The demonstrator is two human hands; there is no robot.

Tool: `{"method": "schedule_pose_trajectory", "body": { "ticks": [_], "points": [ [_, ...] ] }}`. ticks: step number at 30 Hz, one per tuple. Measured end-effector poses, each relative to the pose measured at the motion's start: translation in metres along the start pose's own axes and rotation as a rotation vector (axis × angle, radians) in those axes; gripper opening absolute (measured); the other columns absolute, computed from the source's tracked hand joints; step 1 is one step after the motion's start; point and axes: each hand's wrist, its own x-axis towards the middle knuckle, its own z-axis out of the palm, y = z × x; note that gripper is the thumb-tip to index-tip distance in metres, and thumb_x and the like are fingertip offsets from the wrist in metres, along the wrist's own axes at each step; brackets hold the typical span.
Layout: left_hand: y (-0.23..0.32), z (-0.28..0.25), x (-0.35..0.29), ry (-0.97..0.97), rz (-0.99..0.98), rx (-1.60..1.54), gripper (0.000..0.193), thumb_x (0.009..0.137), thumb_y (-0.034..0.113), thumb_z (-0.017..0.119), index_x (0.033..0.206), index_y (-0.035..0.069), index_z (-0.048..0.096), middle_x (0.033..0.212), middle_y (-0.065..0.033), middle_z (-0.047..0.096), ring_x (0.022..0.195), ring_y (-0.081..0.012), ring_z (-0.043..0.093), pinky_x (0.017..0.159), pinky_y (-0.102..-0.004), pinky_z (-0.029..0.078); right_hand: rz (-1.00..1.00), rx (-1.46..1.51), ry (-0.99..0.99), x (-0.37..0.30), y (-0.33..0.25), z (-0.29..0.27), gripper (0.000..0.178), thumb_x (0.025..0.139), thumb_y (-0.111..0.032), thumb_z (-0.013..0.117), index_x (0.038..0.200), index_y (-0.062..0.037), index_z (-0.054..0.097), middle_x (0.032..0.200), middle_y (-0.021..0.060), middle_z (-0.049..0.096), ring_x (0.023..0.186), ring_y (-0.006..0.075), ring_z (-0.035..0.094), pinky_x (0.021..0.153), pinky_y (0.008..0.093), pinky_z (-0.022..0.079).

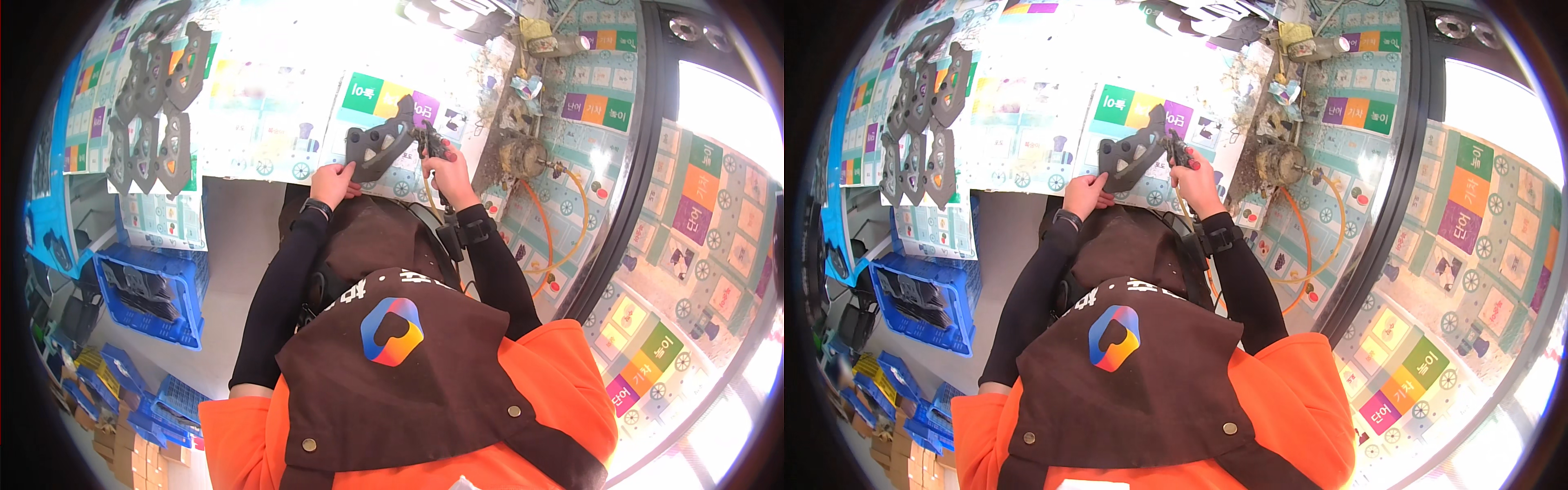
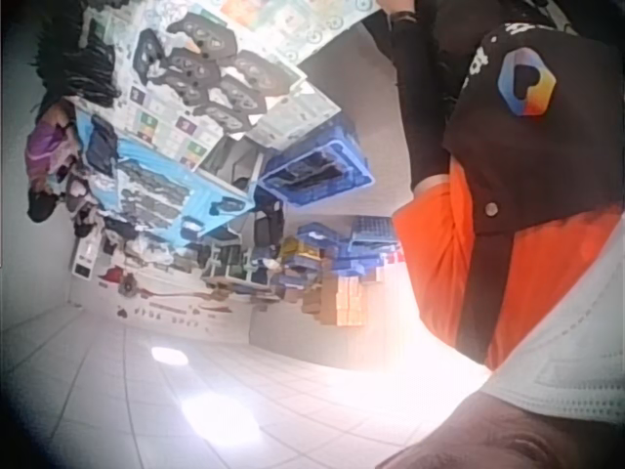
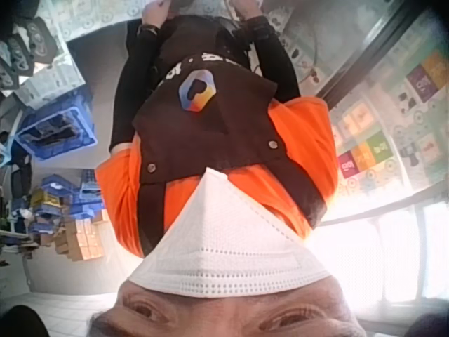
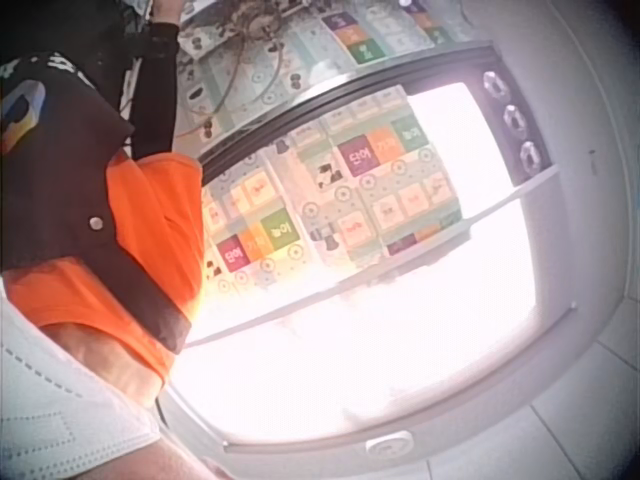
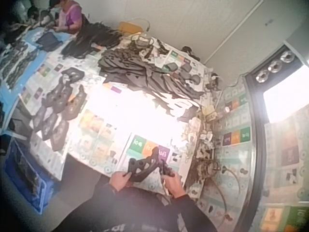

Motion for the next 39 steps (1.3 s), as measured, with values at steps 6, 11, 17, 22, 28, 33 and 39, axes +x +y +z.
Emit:
{"method": "schedule_pose_trajectory", "body": {
  "ticks": [6,11,17,22,28,33,39],
  "points": [
    [0.0,0.0,0.0,0.018,0.015,0.001,0.043,0.103,0.031,0.061,0.097,-0.011,0.07,0.081,-0.0189,0.076,0.066,-0.0249,0.076,0.057,-0.0306,0.06,-0.054,-0.134,-0.046,0.001,-0.001,0.004,0.02,0.076,0.002,0.06,0.096,0.0041,0.061,0.076,0.0068,0.064,0.062,0.0135,0.061,0.058,0.0276,0.048],
    [0.001,-0.001,0.0,0.017,0.029,0.034,0.044,0.103,0.031,0.061,0.096,-0.011,0.071,0.081,-0.0181,0.076,0.066,-0.0241,0.076,0.057,-0.0304,0.061,-0.03,-0.143,-0.061,0.003,0.001,0.005,0.019,0.075,0.003,0.06,0.093,0.0046,0.062,0.076,0.0071,0.064,0.062,0.0137,0.061,0.058,0.0275,0.048],
    [0.001,-0.001,-0.001,0.008,0.029,0.008,0.044,0.103,0.031,0.061,0.097,-0.011,0.07,0.08,-0.0186,0.076,0.066,-0.0243,0.076,0.057,-0.0304,0.06,0.034,-0.162,-0.067,0.0,0.002,0.004,0.018,0.075,0.001,0.059,0.093,0.0039,0.062,0.073,0.0075,0.063,0.058,0.0145,0.058,0.054,0.0278,0.043],
    [0.0,-0.001,-0.001,0.001,0.023,-0.007,0.043,0.104,0.031,0.06,0.098,-0.011,0.07,0.08,-0.0187,0.076,0.066,-0.024,0.076,0.056,-0.0299,0.06,0.065,-0.149,-0.062,-0.005,-0.004,0.008,0.019,0.076,0.0,0.059,0.095,0.0029,0.062,0.071,0.0069,0.062,0.056,0.015,0.056,0.054,0.0289,0.042],
    [0.0,-0.001,-0.001,0.005,0.03,0.007,0.042,0.103,0.03,0.061,0.098,-0.01,0.071,0.08,-0.0181,0.076,0.066,-0.0234,0.076,0.056,-0.0294,0.06,0.011,-0.134,-0.076,-0.003,-0.004,0.012,0.017,0.075,0.0,0.06,0.092,0.0028,0.062,0.073,0.007,0.063,0.059,0.015,0.058,0.056,0.0286,0.045],
    [0.0,-0.001,-0.001,0.014,0.028,0.01,0.042,0.103,0.03,0.061,0.097,-0.01,0.071,0.08,-0.0177,0.076,0.066,-0.0234,0.076,0.056,-0.0293,0.059,-0.002,-0.181,-0.12,-0.003,-0.005,0.016,0.016,0.073,0.0,0.06,0.089,0.0033,0.061,0.075,0.0065,0.062,0.062,0.0152,0.058,0.059,0.0282,0.047],
    [0.0,-0.002,-0.001,0.012,0.031,0.007,0.042,0.103,0.03,0.062,0.096,-0.01,0.071,0.08,-0.0174,0.076,0.066,-0.023,0.076,0.056,-0.0294,0.06,0.022,-0.231,-0.159,-0.012,-0.013,0.023,0.018,0.071,0.001,0.06,0.089,0.0023,0.061,0.076,0.0069,0.062,0.069,0.0156,0.059,0.06,0.0284,0.047]
  ]
}}
